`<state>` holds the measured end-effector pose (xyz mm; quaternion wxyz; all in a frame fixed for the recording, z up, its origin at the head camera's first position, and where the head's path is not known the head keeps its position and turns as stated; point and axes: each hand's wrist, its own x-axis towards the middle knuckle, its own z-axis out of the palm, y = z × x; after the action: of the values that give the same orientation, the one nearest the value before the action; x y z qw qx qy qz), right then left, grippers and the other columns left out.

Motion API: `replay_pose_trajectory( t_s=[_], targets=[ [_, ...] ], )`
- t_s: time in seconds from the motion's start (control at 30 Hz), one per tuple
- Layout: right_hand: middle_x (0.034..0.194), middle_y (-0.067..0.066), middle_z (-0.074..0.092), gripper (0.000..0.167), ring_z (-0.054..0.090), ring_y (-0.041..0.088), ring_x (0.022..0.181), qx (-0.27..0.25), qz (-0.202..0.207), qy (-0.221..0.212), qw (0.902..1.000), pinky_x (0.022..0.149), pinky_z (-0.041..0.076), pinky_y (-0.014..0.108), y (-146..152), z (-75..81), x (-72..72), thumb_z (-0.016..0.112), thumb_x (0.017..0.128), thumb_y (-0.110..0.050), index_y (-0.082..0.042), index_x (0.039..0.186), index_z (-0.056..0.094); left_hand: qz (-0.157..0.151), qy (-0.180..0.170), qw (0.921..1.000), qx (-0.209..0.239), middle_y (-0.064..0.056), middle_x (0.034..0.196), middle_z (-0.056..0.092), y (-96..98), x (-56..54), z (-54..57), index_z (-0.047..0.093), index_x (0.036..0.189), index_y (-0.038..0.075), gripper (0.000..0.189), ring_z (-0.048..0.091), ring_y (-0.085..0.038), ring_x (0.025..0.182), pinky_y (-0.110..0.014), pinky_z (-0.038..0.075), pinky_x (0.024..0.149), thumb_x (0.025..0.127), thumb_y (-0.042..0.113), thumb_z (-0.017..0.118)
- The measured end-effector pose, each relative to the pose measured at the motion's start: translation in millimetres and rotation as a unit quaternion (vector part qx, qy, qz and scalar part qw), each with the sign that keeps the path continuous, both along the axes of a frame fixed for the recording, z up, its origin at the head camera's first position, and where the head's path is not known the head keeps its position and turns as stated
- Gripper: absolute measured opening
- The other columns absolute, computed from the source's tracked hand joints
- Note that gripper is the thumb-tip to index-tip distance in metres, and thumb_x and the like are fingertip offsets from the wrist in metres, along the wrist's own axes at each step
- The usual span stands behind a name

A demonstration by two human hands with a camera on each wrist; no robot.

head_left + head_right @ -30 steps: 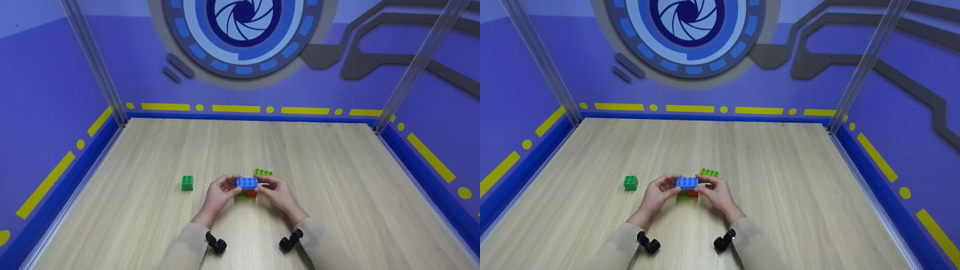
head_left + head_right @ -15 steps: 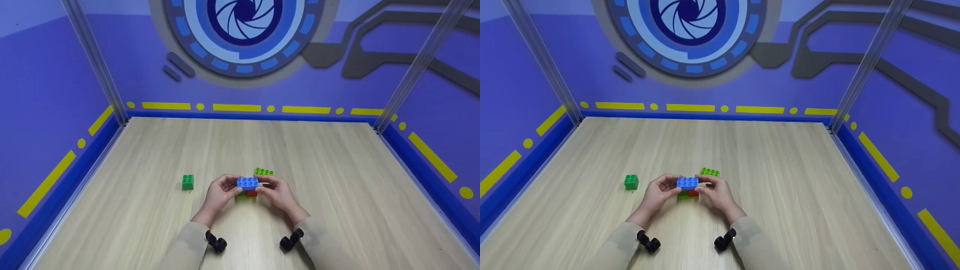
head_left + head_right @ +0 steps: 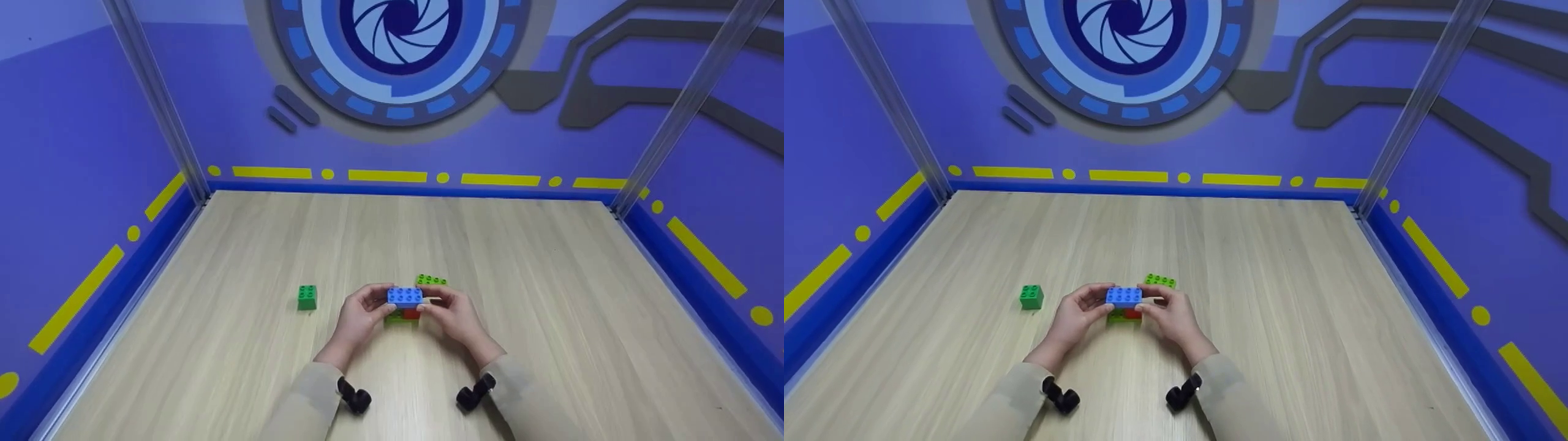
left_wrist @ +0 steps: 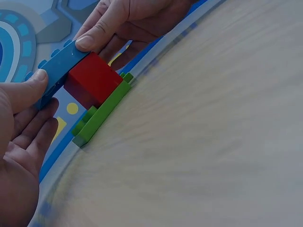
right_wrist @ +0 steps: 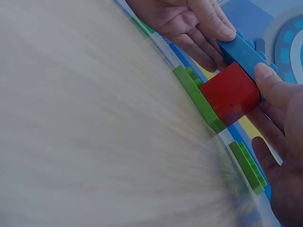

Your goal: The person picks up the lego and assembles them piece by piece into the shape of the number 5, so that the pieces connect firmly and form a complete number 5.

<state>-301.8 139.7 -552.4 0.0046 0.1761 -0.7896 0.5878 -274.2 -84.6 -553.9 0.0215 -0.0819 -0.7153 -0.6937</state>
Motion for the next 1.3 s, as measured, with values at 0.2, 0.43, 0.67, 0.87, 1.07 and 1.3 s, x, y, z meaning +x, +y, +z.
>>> replay_pose_trajectory(
  t_s=[0.2, 0.43, 0.67, 0.87, 1.07, 1.3],
  targets=[
    [0.124, 0.021, 0.072, 0.039, 0.069, 0.034, 0.116, -0.001, -0.003, -0.004, 1.0, 0.101, 0.059, 0.039, -0.4, 2.7, 0.8, 0.078, 0.09, -0.009, -0.001, 0.128, 0.07, 0.003, 0.002, 1.0, -0.003, -0.019, 0.133, 0.068, 0.0, -0.3, 2.2, 0.066, 0.13, 0.002, 0.037, 0.065, -0.031, 0.126, -0.038, 0.054, 0.11, 0.093, 0.001, 0.073],
    [0.123, 0.022, 0.072, 0.039, 0.069, 0.035, 0.117, -0.008, -0.005, -0.01, 0.9999, 0.103, 0.057, 0.05, -1.8, 3.7, 0.7, 0.076, 0.09, -0.003, 0.004, 0.128, 0.068, 0.005, -0.004, 0.9999, -0.008, -0.018, 0.131, 0.069, -0.3, -2.5, -0.9, 0.067, 0.129, 0.002, 0.037, 0.066, -0.029, 0.123, -0.039, 0.054, 0.109, 0.093, 0.002, 0.073],
    [0.121, 0.02, 0.074, 0.038, 0.069, 0.032, 0.115, 0.0, -0.007, -0.014, 0.9999, 0.102, 0.058, 0.043, -0.5, 3.1, -0.3, 0.078, 0.09, -0.006, 0.001, 0.127, 0.07, 0.003, -0.008, 0.9999, -0.013, -0.017, 0.129, 0.07, 0.5, -2.4, 1.3, 0.067, 0.13, 0.003, 0.037, 0.066, -0.027, 0.122, -0.039, 0.054, 0.109, 0.093, 0.003, 0.074],
    [0.123, 0.019, 0.073, 0.039, 0.069, 0.032, 0.117, 0.003, -0.008, -0.013, 0.9999, 0.101, 0.059, 0.039, 0.0, 2.3, 0.6, 0.078, 0.09, -0.011, -0.001, 0.127, 0.07, 0.005, -0.009, 0.9999, -0.012, -0.016, 0.124, 0.071, 0.5, -2.2, 2.8, 0.068, 0.128, 0.003, 0.037, 0.067, -0.024, 0.118, -0.038, 0.055, 0.107, 0.092, 0.002, 0.074],
    [0.121, 0.02, 0.073, 0.038, 0.07, 0.032, 0.115, 0.005, -0.008, -0.006, 0.9999, 0.099, 0.06, 0.036, -0.8, 2.4, 1.6, 0.079, 0.09, -0.011, -0.001, 0.126, 0.071, 0.014, -0.018, 0.9995, -0.021, -0.015, 0.126, 0.071, 0.4, -2.5, 0.9, 0.068, 0.128, 0.004, 0.037, 0.067, -0.025, 0.12, -0.039, 0.055, 0.108, 0.092, 0.002, 0.075],
    [0.123, 0.022, 0.072, 0.04, 0.069, 0.034, 0.116, 0.0, -0.005, -0.009, 0.9999, 0.099, 0.059, 0.032, 0.0, 0.3, 1.4, 0.079, 0.09, -0.01, 0.002, 0.126, 0.069, 0.012, -0.015, 0.9997, -0.018, -0.016, 0.127, 0.071, 0.2, -1.9, 0.8, 0.068, 0.128, 0.004, 0.037, 0.066, -0.026, 0.121, -0.039, 0.055, 0.108, 0.092, 0.003, 0.075]
  ],
)
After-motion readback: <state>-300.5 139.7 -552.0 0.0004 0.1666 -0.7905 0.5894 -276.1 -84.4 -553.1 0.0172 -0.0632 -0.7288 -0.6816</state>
